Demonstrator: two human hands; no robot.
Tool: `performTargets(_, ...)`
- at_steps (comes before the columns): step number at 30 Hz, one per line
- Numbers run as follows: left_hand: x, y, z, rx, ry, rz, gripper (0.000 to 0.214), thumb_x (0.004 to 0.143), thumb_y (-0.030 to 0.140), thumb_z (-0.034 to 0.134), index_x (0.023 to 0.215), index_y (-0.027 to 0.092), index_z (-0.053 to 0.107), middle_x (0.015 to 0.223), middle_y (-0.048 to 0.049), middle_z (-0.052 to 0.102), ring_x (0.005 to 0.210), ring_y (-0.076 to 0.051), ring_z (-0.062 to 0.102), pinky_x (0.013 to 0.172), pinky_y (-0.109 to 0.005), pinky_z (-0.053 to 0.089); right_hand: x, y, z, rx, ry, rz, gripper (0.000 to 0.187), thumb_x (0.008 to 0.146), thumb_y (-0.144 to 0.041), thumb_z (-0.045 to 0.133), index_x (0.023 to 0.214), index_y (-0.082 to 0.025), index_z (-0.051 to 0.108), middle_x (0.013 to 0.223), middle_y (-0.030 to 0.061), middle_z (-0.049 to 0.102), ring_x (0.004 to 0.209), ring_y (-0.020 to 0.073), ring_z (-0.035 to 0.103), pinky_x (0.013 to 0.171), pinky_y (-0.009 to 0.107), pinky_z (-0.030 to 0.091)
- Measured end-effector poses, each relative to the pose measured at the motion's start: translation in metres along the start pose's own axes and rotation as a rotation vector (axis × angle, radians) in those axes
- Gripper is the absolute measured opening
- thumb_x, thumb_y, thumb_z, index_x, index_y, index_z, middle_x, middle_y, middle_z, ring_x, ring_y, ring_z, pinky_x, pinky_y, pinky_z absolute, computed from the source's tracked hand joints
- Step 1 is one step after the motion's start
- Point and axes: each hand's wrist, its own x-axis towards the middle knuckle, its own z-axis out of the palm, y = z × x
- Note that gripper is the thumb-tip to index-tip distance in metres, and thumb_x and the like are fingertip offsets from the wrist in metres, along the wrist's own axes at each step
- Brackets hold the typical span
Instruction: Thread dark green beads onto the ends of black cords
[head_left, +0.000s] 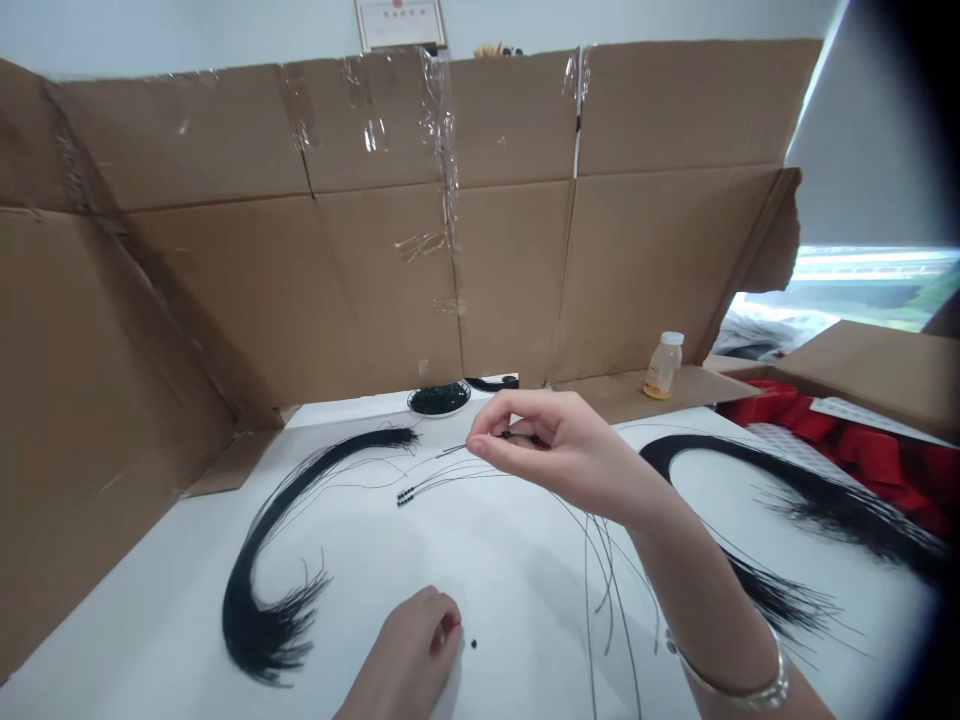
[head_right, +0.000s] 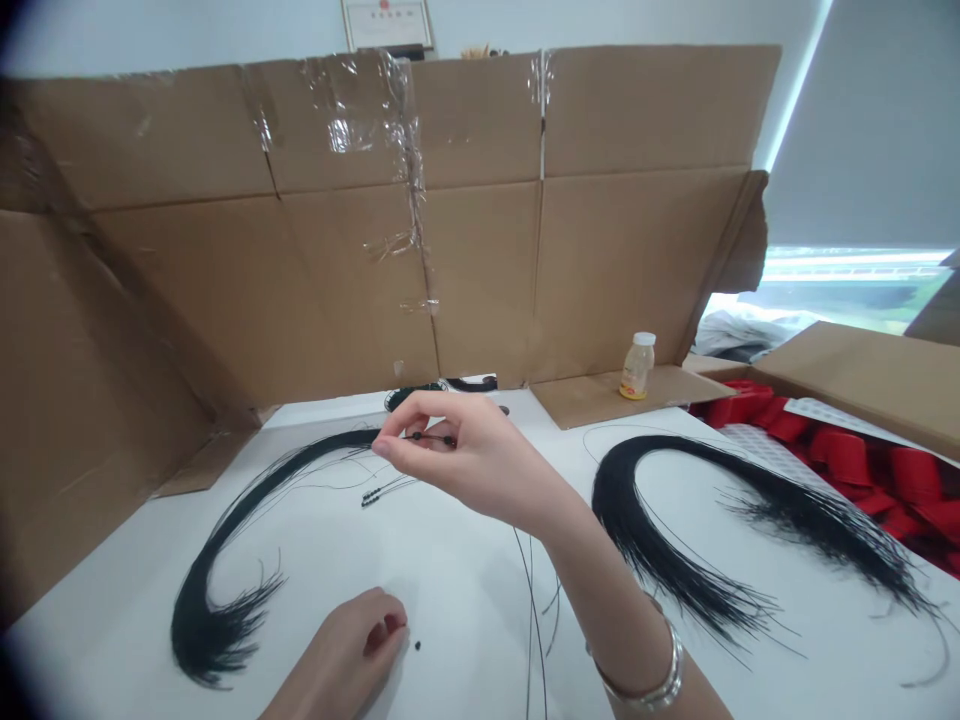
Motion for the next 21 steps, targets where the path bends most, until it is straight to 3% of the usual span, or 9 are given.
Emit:
performTargets(3,0.013,0.005,-0.022,-0.171,0.010,-0.007,0.014,0.079,0.025,0.057,0.078,0.017,0.069,0.073,-0.0042,0.068,0.069,-0.022,0.061,0.067,-0.032,0.045,0.005,0.004,0.003,0.040,-0.001,0.020,0.023,0.091,-0.040,0.075,0.082,-0.020,0.068,0.065,-0.0040,0.047,0.056,0.0082,0.035,0.046,0.022,0.023)
performTargets(6,0.024,0.023,-0.061,-0.320,0.049,0.029,0.022,0.080,0.038,0.061,0.081,0.018,0.070,0.066,-0.0020,0.065,0.069,-0.022,0.063,0.066,-0.031,0.047,0.011,0.009,0.007,0.069,0.016,0.033,0.021,0.089,-0.038,0.077,0.083,-0.019,0.068,0.066,-0.0038,0.050,0.057,0.0082,0.038,0.047,0.022,0.025)
performTargets(8,0.025,0.041,-0.090,-0.410,0.144,0.066,0.029,0.085,0.047,0.062,0.089,0.020,0.072,0.072,-0.0025,0.068,0.076,-0.022,0.065,0.072,-0.032,0.049,0.014,0.012,0.009,0.090,0.020,0.025,0.020,0.089,-0.036,0.077,0.083,-0.019,0.068,0.071,-0.0023,0.057,0.059,0.0086,0.042,0.049,0.022,0.028)
performTargets(11,0.020,0.069,-0.121,-0.652,0.359,0.163,0.026,0.083,0.046,0.074,0.089,0.021,0.074,0.075,-0.0023,0.069,0.080,-0.021,0.065,0.074,-0.030,0.048,0.015,0.012,0.014,0.091,0.033,0.018,0.023,0.094,-0.038,0.072,0.084,-0.018,0.068,0.080,0.0016,0.066,0.057,0.0082,0.040,0.048,0.023,0.026)
performTargets(15,0.013,0.088,-0.130,-0.819,0.529,0.359,0.017,0.084,0.038,0.078,0.088,0.022,0.077,0.073,-0.0016,0.069,0.074,-0.018,0.064,0.068,-0.027,0.048,0.008,0.006,0.022,0.155,0.091,-0.028,0.026,0.096,-0.041,0.069,0.084,-0.018,0.064,0.095,0.0059,0.072,0.053,0.0072,0.031,0.047,0.024,0.024)
performTargets(18,0.011,0.088,-0.124,-0.843,0.507,0.504,0.013,0.086,0.037,0.080,0.086,0.023,0.079,0.071,-0.0005,0.068,0.069,-0.014,0.062,0.066,-0.023,0.050,0.001,-0.002,0.031,0.198,0.157,-0.063,0.026,0.095,-0.035,0.070,0.078,-0.018,0.059,0.100,0.0071,0.075,0.052,0.0067,0.030,0.047,0.024,0.027)
performTargets(21,0.009,0.088,-0.119,-0.900,0.470,0.544,0.012,0.086,0.038,0.081,0.085,0.026,0.081,0.073,0.0010,0.067,0.067,-0.011,0.060,0.064,-0.018,0.050,-0.004,-0.007,0.039,0.220,0.183,-0.063,0.025,0.091,-0.026,0.071,0.073,-0.018,0.056,0.096,0.0071,0.076,0.050,0.0064,0.026,0.045,0.023,0.023)
